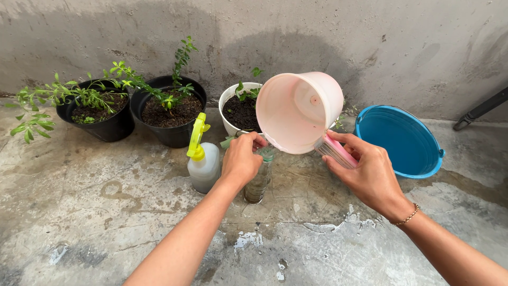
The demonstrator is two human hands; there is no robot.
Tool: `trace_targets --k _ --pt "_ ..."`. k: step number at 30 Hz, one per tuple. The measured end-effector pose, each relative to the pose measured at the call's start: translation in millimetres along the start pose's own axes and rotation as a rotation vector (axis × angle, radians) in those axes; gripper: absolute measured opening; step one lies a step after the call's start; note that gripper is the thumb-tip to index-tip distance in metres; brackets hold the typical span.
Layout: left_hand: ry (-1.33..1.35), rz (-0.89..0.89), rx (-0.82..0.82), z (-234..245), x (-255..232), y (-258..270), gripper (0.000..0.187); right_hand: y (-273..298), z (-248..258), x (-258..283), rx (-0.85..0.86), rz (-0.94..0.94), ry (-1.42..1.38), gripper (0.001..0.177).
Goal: Watering several potted plants on a balcony using a water bottle and a spray bottle.
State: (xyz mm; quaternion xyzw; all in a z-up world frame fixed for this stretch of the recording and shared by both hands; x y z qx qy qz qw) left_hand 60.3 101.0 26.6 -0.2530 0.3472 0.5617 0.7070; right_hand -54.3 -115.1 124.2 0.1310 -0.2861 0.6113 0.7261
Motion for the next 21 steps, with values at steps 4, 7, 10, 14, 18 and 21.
trace_targets --k 4,7,10,14,18,21 --pt "0.005 -0.019 -0.010 0 -1 0 0.033 -1 -1 -2 -0.002 0.010 0.001 0.052" --pt "0.026 0.000 -0.010 3 -4 2 0.032 -2 -3 -5 0.001 0.037 -0.063 0.052" --pt "0.029 -0.015 -0.020 4 -8 3 0.031 -3 -4 -12 0.015 -0.019 -0.055 0.052" --pt "0.019 -0.024 -0.047 9 -20 3 0.025 -7 -4 -26 0.071 -0.160 -0.225 0.049" --pt "0.108 -0.159 -0.094 6 -46 -3 0.027 -9 4 -43 0.073 -0.380 -0.424 0.049" --pt "0.120 -0.333 -0.115 -17 -65 -11 0.028 -6 13 -66 0.022 -0.447 -0.484 0.054"
Point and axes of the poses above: each hand's wrist, its own y-axis away from the middle knuckle, its own z-axis out of the back of the hand, x = y × z, the point moved 3 cm from there along -y, towards the middle knuckle, and after that the axes turned 4 degrees about -z, right-handed, at the moved point
